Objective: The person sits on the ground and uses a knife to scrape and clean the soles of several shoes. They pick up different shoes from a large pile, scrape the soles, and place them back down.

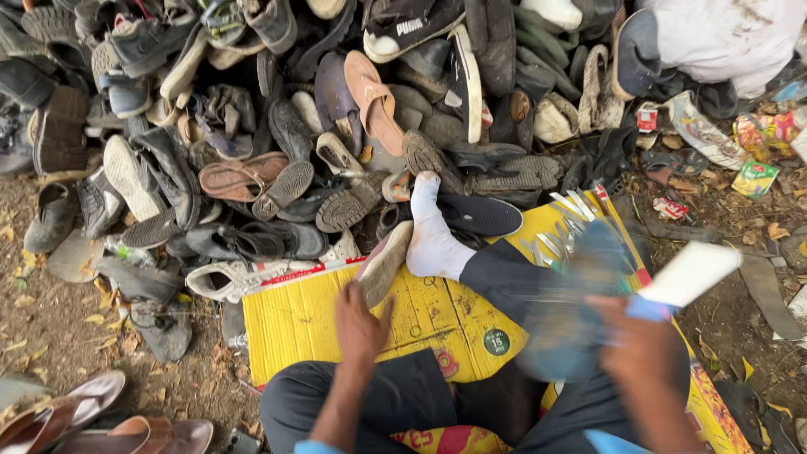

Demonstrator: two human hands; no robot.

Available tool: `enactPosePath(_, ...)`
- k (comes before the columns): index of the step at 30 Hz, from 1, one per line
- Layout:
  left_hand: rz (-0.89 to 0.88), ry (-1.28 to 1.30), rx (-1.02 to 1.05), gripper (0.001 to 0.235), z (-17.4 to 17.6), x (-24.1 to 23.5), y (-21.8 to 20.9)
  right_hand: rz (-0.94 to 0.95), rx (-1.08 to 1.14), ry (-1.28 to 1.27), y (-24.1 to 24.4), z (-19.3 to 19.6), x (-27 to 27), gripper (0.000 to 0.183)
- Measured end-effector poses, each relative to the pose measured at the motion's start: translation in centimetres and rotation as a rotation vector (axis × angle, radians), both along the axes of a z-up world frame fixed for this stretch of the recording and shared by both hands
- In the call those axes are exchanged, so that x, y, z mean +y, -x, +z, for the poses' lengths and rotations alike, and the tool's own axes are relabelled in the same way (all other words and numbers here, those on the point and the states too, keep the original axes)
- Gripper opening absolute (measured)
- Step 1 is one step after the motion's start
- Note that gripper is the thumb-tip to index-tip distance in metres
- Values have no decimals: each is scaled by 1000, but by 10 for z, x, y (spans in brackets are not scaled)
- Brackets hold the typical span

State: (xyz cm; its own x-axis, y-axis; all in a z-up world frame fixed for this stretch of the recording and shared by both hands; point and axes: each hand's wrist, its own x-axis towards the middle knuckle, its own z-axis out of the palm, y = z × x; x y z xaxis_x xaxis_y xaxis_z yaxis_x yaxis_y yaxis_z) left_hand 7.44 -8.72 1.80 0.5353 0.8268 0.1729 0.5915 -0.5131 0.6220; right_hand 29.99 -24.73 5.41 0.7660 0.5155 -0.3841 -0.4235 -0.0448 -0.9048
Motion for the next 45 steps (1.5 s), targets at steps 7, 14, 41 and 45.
enactPosePath(7,-44,250,450,52,-30,71,-36,269,632,-303,12,37,154,86)
enactPosePath(14,-79,36,238,36,1,15,-24,298,702,-333,13,31,153,86)
enactPosePath(41,-71,1,351,52,-29,186,-90,405,-293,406,20,-66,-36,39)
enactPosePath(45,285,636,-51,64,-73,111,-32,423,-191,271,21,-77,-39,39)
